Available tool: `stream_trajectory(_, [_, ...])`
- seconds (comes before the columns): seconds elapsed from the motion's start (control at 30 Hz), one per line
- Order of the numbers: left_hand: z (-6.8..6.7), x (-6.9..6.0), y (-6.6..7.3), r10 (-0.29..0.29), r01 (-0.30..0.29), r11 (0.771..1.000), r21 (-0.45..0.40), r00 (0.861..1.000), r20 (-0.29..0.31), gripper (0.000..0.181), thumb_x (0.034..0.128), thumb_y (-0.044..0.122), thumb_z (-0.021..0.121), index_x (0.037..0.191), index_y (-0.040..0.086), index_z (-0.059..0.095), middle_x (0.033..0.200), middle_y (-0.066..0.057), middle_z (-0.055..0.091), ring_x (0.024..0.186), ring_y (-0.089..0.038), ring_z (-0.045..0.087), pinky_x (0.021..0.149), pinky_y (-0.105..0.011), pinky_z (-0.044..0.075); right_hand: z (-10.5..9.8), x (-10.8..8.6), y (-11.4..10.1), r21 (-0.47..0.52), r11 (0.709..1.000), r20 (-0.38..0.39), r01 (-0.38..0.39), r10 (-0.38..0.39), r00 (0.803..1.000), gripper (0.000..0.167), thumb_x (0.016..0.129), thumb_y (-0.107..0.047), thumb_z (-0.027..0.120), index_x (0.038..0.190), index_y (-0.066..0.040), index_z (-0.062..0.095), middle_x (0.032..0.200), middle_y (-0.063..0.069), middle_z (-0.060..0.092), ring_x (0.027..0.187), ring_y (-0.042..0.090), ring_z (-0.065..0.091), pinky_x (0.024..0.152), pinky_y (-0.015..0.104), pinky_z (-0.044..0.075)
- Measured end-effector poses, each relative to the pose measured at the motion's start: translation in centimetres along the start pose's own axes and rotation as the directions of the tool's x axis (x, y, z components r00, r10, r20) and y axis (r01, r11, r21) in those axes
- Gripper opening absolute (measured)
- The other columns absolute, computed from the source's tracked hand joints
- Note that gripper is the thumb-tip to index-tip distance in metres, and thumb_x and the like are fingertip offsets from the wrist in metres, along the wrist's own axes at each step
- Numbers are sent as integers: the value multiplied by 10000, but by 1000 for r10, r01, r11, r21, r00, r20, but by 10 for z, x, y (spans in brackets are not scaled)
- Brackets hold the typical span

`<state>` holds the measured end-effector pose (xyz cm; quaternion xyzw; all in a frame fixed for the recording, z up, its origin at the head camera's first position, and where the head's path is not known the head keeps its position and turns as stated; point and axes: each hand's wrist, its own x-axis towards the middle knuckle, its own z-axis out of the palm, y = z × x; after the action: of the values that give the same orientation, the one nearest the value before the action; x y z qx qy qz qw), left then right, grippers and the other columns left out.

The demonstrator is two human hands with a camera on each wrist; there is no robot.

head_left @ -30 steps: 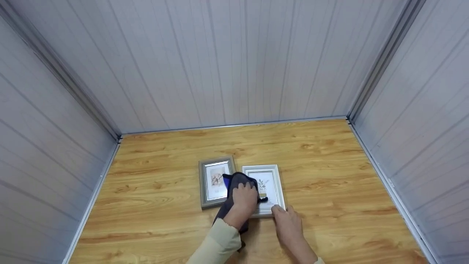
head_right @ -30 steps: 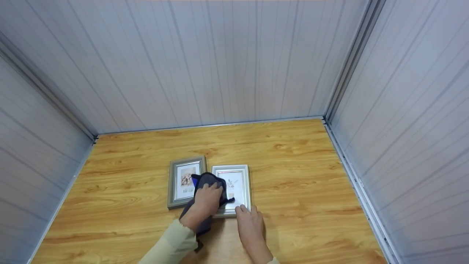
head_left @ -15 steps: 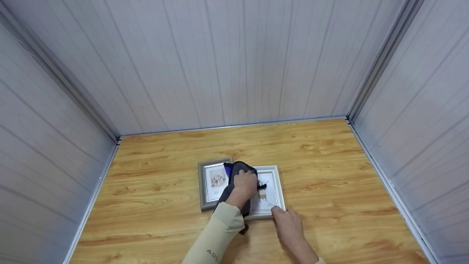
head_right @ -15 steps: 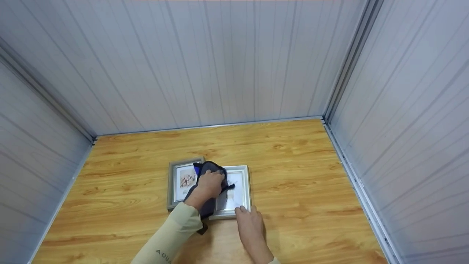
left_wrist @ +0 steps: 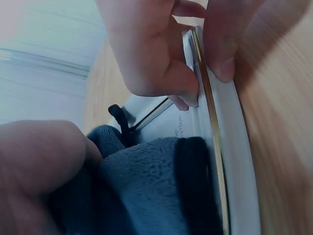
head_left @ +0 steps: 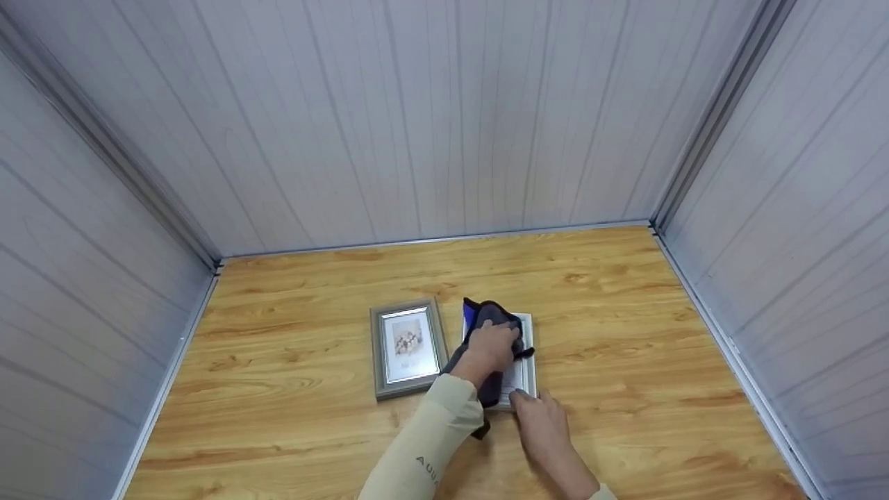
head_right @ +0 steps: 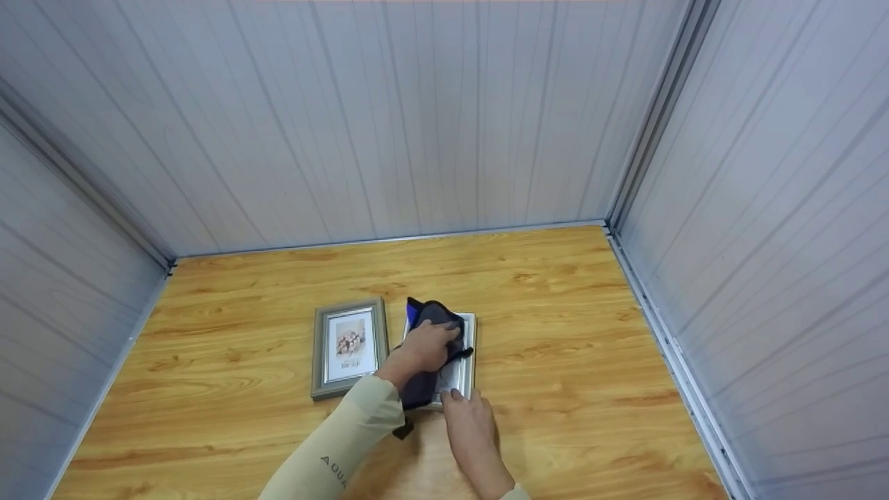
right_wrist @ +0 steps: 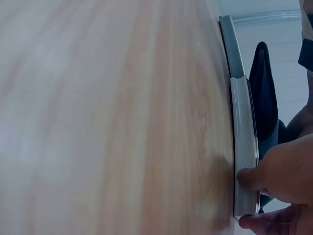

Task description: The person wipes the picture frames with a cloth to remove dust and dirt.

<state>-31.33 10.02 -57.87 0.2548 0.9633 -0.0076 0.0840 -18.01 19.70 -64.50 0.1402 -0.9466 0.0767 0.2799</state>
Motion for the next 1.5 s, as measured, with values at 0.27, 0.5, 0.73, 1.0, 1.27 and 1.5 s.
stream_trajectory(0.27, [1, -15, -5, -361, 367, 927, 81, 929, -81, 435, 987, 321, 519, 1366, 113, 571, 1321, -104, 564, 1084, -279, 526, 809, -413, 483, -3, 2, -5, -29, 1000, -12, -1, 1, 1000, 123, 721, -19, 658, 705, -91, 559, 639, 30, 594, 542, 280, 511, 406, 377, 400])
stream_trajectory(0.5, [-6, -25, -6, -417, 428, 902, 54, 898, -143, 368, 1004, 260, 475, 1281, 73, 630, 1212, -131, 614, 991, -265, 540, 744, -388, 475, -10, 2, 1, 31, 999, 85, 11, -13, 996, 199, 675, 22, 719, 737, -97, 572, 665, 27, 622, 584, 272, 505, 454, 386, 410])
stream_trajectory(0.73, [2, -20, -11, -326, 334, 942, 21, 932, -160, 323, 889, 287, 640, 1134, 82, 692, 1091, -90, 648, 977, -264, 537, 770, -382, 487, -9, 4, 6, 77, 996, 126, 35, -44, 991, 239, 677, 32, 728, 719, -95, 530, 695, 19, 640, 582, 263, 485, 502, 379, 410])
stream_trajectory(1.0, [2, -5, -4, -103, 98, 994, -39, 984, -148, 314, 861, 276, 652, 1141, 139, 695, 1132, -39, 664, 1026, -285, 569, 811, -419, 501, -6, 1, 10, 106, 993, 119, 59, -71, 990, 236, 663, 23, 729, 720, -109, 541, 639, 34, 602, 595, 265, 495, 502, 389, 409])
stream_trajectory(1.27, [9, -1, -9, -102, 108, 992, 70, 990, -94, 396, 920, 315, 586, 1298, 203, 629, 1239, -15, 612, 1120, -276, 534, 889, -423, 471, -5, -4, 5, 38, 999, 24, 39, -40, 999, 232, 673, 51, 663, 761, -78, 491, 692, 58, 641, 589, 300, 507, 443, 402, 424])
stream_trajectory(1.5, [20, -7, -22, -265, 283, 954, 99, 951, -161, 453, 942, 367, 561, 1319, 120, 606, 1178, -70, 605, 1072, -289, 529, 837, -442, 467, -5, -8, 3, 51, 999, 62, 18, -21, 998, 323, 628, 79, 722, 775, -80, 481, 731, 55, 658, 610, 294, 509, 488, 394, 439])
